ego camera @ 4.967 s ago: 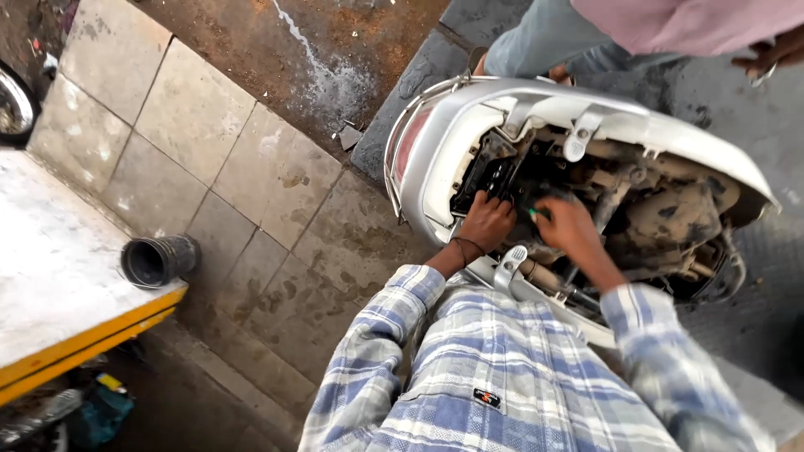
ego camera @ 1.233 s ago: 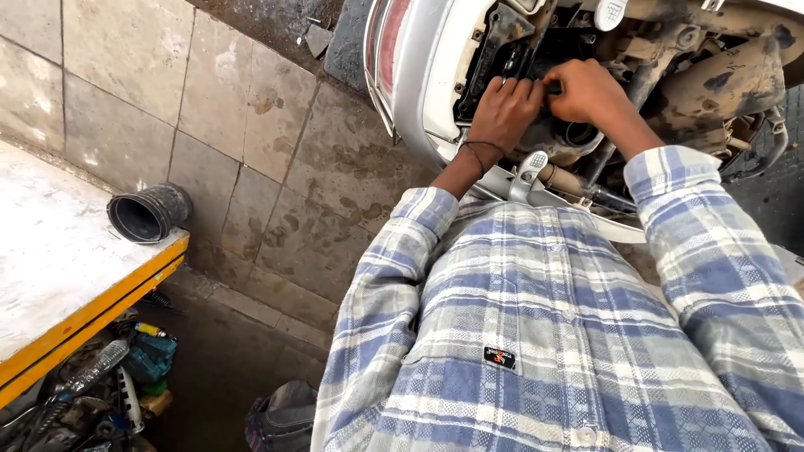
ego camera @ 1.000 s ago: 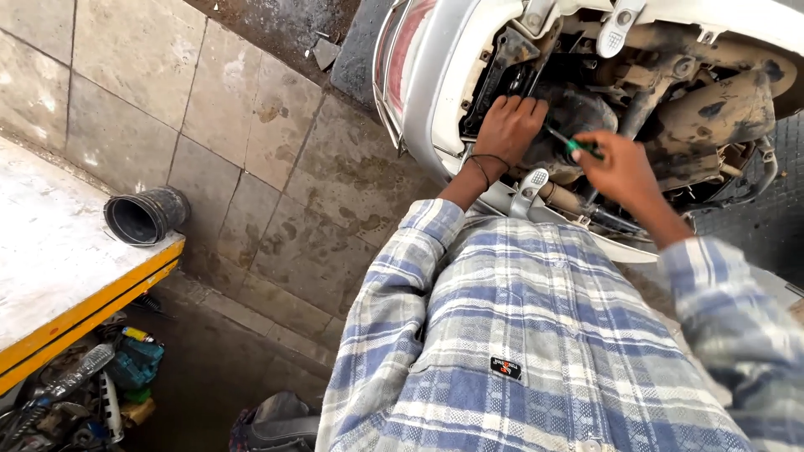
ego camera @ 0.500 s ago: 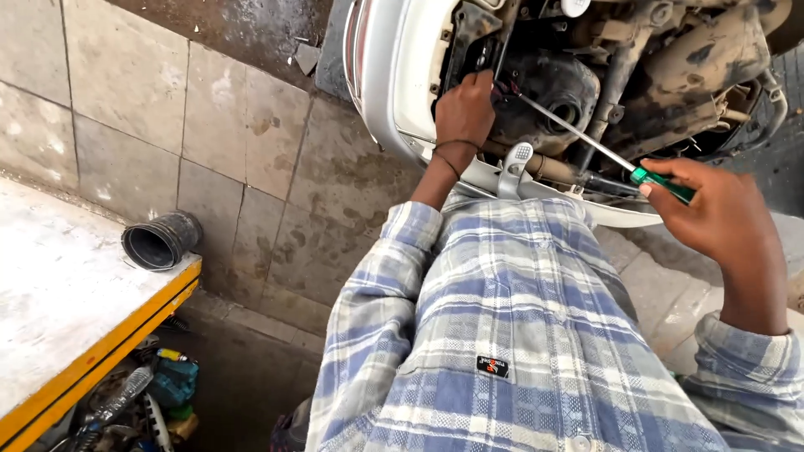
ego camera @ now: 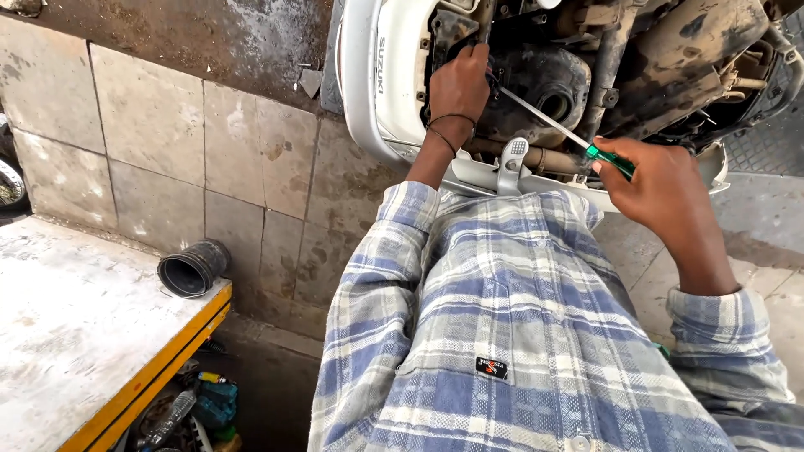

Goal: The person works on a scooter with its body panel removed, wiping components with a striped cloth and using a green-handled screwdriver on parts inside the scooter's frame. They alternate between unscrewing and cleaning the exposed area, with another person briefly assisting near the end.

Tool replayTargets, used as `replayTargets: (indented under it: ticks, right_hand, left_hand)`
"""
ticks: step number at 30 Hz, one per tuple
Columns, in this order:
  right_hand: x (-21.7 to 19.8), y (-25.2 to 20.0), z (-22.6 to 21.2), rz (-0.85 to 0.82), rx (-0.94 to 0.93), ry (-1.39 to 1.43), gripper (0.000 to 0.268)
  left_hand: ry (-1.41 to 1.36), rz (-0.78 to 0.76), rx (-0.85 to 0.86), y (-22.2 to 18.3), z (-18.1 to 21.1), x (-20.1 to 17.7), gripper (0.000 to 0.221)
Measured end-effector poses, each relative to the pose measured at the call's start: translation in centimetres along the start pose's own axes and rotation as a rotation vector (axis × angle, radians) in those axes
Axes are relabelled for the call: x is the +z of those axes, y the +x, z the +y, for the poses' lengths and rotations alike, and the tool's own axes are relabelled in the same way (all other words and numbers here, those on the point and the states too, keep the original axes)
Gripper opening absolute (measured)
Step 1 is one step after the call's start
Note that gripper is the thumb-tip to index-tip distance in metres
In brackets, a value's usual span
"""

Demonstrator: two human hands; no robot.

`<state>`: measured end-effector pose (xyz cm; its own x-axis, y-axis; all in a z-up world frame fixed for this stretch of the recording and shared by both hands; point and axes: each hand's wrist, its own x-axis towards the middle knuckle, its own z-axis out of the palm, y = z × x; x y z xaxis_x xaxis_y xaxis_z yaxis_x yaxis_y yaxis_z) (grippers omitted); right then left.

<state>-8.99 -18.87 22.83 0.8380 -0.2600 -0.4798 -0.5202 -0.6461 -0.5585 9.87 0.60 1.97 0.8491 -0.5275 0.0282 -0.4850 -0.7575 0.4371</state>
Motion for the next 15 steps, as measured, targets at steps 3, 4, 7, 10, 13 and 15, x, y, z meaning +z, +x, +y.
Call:
replayTargets:
  ticks: [3, 4, 7, 10, 13, 15]
  right_hand:
    - [-0.9, 0.1, -1.2, -0.033, 0.01, -0.079, 0.038]
    - [-0.9, 0.4, -1.1, -0.03, 0.005, -0.082, 0.038]
    - [0.1, 1.9, -0.7, -0.102, 0.017, -0.163, 0.039]
    - [2.5, 4.5, 0.2, -0.098, -0.097, -0.192, 0.036]
    - [5.8, 8.1, 1.1, -0.047, -0.241, -0.262, 0.034]
    - [8.6, 10.6, 1.2, -0.073, -0.223, -0.386, 0.032]
  left_hand:
    - [-0.006, -0.01, 0.008, 0.4, -0.1, 0.4, 0.022]
    - [-0.006, -0.004, 0.008, 0.4, -0.1, 0.7, 0.022]
    - [-0.027, 0.005, 0.02, 0.2, -0.2, 1.6, 0.022]
    - [-0.1, -0.017, 0.074, -0.6, -0.2, 2.1, 0.017]
    - [-0.111, -0.065, 0.169, -1.4, -0.1, 1.9, 0.017]
    - [-0.027, -0.07, 0.252, -2.0, 0.4, 1.1, 0.018]
